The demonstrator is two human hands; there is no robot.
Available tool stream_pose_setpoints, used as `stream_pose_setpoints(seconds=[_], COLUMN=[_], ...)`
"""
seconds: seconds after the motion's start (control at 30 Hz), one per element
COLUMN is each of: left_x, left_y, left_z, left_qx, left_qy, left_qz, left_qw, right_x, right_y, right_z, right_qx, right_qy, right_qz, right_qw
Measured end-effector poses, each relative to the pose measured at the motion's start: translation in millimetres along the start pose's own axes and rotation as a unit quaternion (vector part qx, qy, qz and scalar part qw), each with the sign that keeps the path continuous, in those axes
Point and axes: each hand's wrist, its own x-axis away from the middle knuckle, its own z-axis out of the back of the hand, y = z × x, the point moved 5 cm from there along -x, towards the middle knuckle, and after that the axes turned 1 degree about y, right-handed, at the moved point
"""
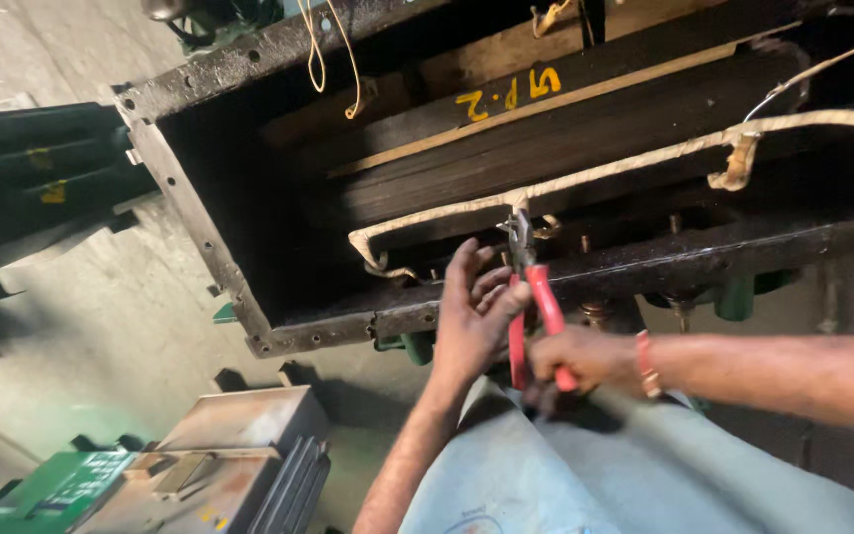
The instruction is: The person uses red-handled pliers to cut and remove a white insulating strip from the edge of a large electrical component. They repeatedly pull and cut sections of the strip, working along the component's edge.
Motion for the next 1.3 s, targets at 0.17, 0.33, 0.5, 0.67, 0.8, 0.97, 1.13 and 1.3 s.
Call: stream_pose_setpoints(seconds=[0.17,0.33,0.5,0.67,0.8,0.97,1.13,1.3], left_x=[7.2,-1.6,3.5,53.7,60.3,51.9,42.8,35.6], left_y=[-10.4,-45.2,-53.5,-17.6,-8.3,-12.3,-25.2,-14.7], left_z=[-9.2,-53.9,-58.2,-85.3,-101.3,-122.3,-141.4,-168.2], left_qx=[0.013,0.289,0.402,0.283,0.389,0.522,0.415,0.415], left_qy=[-0.060,-0.139,-0.102,-0.187,-0.262,-0.289,-0.206,-0.155], left_qz=[0.016,0.111,0.213,0.247,0.245,0.204,0.238,0.196], left_qw=[0.998,0.941,0.885,0.908,0.848,0.776,0.854,0.875], right_x=[49.5,40.3,66.8,101.4,143.7,148.9,146.9,142.2], right_y=[-28.5,-35.4,-53.4,8.5,55.8,106.8,56.9,-21.6], right_z=[33.4,26.6,93.5,139.1,88.8,49.1,21.8,12.0], right_qx=[-0.045,0.118,0.279,0.274,0.166,-0.083,-0.039,0.368], right_qy=[-0.126,-0.011,0.155,0.280,0.310,0.461,0.467,0.454], right_qz=[-0.083,-0.182,-0.153,-0.081,0.327,0.482,0.593,0.654], right_qw=[0.988,0.976,0.935,0.916,0.877,0.740,0.655,0.481])
